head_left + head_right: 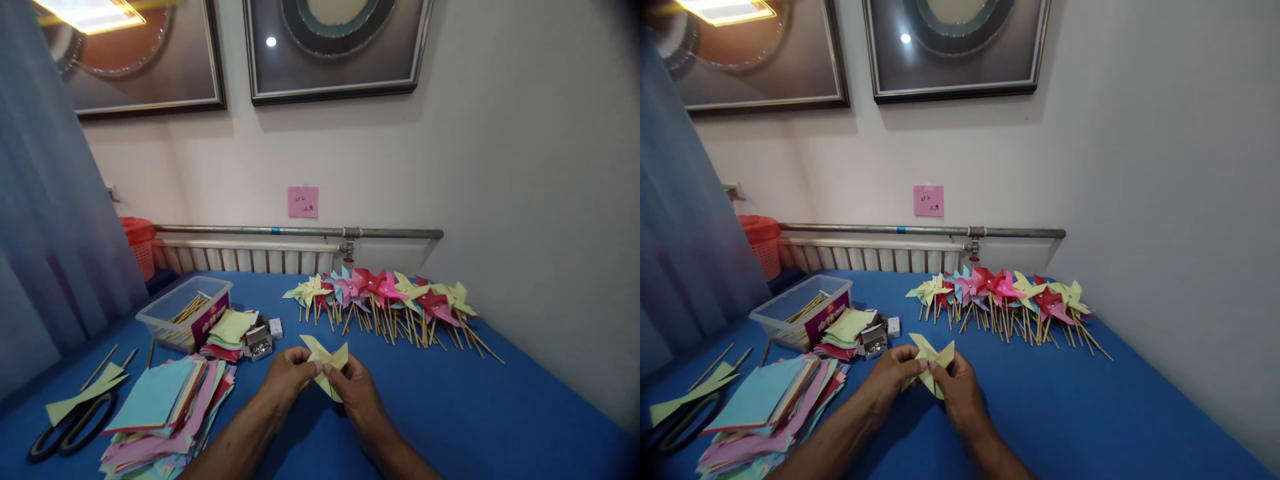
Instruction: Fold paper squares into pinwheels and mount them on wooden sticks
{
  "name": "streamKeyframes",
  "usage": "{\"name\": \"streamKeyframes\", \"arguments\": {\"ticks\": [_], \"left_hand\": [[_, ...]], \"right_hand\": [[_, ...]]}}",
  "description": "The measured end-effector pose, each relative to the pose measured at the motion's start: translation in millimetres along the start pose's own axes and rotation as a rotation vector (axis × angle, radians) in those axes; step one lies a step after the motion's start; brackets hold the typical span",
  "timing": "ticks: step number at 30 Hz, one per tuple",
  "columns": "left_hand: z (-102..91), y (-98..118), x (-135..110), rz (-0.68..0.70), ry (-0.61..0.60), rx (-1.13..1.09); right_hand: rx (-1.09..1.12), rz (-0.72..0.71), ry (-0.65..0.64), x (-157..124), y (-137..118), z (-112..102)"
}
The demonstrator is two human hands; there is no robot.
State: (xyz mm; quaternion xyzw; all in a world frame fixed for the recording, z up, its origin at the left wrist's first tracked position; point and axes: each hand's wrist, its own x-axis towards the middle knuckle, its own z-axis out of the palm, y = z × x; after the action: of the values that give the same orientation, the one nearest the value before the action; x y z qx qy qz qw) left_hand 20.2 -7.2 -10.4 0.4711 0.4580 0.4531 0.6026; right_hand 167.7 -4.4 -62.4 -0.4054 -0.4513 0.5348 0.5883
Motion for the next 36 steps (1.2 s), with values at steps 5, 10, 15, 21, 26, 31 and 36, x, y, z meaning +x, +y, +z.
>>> {"name": "streamKeyframes", "arguments": {"ticks": [5, 10, 15, 21, 26, 31, 36], "left_hand": [[0.2, -17, 13, 0.027, 0.108, 0.029], [-0.4, -13, 11, 0.058, 0.138, 0.118], [0.9, -8, 6, 0.086, 0.133, 0.154], [-1.6, -16, 10, 0.094, 0.073, 0.068], [-1.2, -20, 12, 0.074, 0.073, 0.048], [1.7, -9, 5, -0.002, 0.067, 0.079], [2.4, 1, -1, 0.023, 0.049, 0.075]], "right_hand": [[-0.066, 0.012, -0.033, -6, -11, 3], [-0.052, 0.026, -0.02, -5, -11, 4], [-0.013, 0.048, -0.004, -2, -2, 3], [0.08, 0.09, -0.051, -3, 5, 3], [0.089, 0.097, -0.076, -2, 4, 2], [0.028, 0.094, -0.096, -2, 1, 1], [0.058, 0.1, -0.133, -3, 1, 0]]}}
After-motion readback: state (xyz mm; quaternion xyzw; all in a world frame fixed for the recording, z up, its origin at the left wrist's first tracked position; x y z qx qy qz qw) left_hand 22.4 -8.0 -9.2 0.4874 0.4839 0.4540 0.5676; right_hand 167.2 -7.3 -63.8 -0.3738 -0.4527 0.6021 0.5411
